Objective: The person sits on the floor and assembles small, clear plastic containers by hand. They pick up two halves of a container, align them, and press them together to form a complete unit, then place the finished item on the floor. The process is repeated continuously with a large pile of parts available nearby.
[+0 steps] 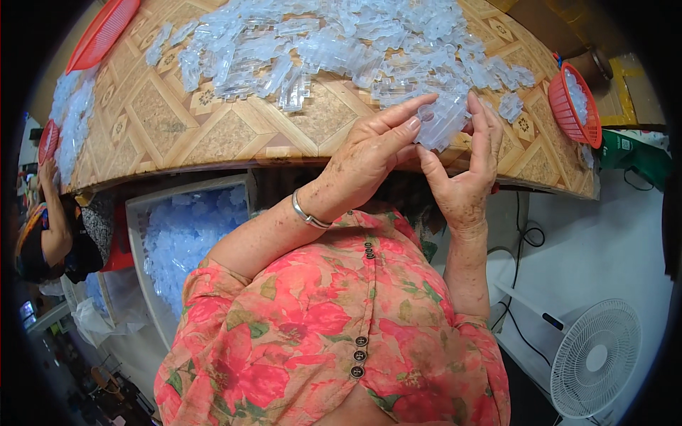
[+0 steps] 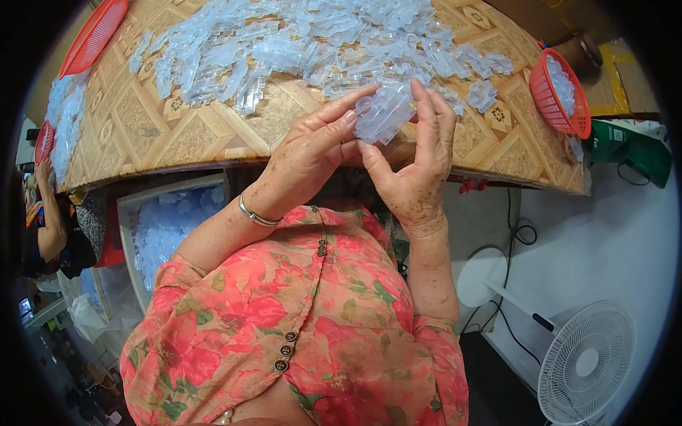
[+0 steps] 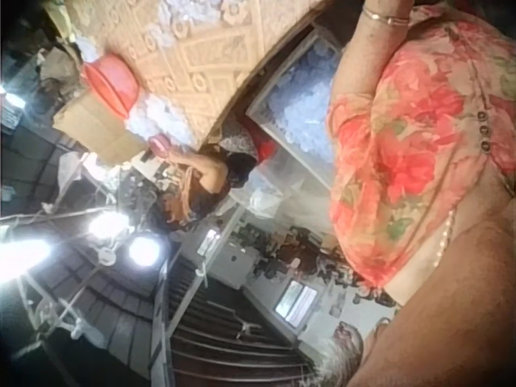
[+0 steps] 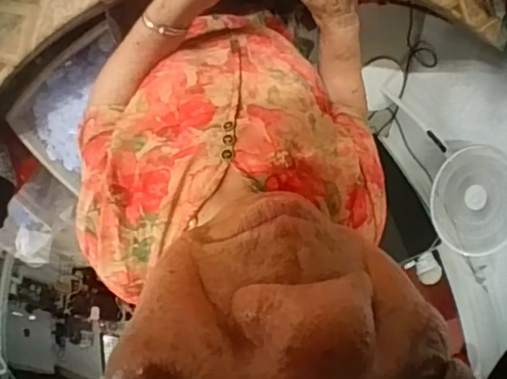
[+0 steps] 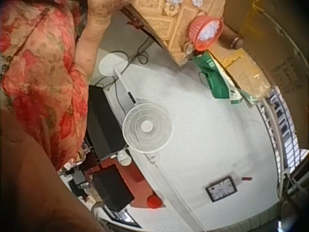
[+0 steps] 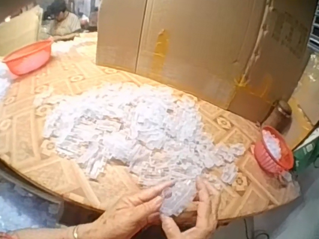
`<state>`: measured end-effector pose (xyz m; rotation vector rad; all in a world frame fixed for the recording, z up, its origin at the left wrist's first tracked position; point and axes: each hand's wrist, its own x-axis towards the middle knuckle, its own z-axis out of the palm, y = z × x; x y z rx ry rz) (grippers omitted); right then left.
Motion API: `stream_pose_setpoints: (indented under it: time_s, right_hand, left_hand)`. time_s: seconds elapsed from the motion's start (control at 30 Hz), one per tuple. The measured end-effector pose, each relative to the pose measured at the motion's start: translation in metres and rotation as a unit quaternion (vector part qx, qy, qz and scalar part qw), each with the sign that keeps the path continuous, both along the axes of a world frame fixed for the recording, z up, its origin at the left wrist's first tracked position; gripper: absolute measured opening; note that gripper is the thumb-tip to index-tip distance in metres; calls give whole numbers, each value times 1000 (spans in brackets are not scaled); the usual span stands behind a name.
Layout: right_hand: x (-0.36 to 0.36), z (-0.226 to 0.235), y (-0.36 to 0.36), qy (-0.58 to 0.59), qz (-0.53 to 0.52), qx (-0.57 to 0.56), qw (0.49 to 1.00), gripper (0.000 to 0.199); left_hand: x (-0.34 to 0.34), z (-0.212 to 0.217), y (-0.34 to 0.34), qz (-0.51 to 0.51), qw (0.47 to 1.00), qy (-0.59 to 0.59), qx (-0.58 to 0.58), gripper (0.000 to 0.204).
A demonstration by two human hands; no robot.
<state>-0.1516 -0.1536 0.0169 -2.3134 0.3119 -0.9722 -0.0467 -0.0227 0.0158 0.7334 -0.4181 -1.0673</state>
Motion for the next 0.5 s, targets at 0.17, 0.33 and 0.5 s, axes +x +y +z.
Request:
stream_pose_setpoints:
  time_s: [0.17, 0.33, 0.5]
  right_hand:
    - [1, 2, 3, 15, 4, 31, 999, 82]
    - [-1, -2, 4, -8, 23, 54, 998, 81]
    - [3, -6, 5, -38, 46, 41, 997, 83]
  left_hand:
    - [-3, -4, -1, 10, 1000, -12, -19, 53]
    - [-6, 2, -2, 2, 998, 26, -60, 55]
    - [-6, 0, -2, 9, 998, 21, -61, 57]
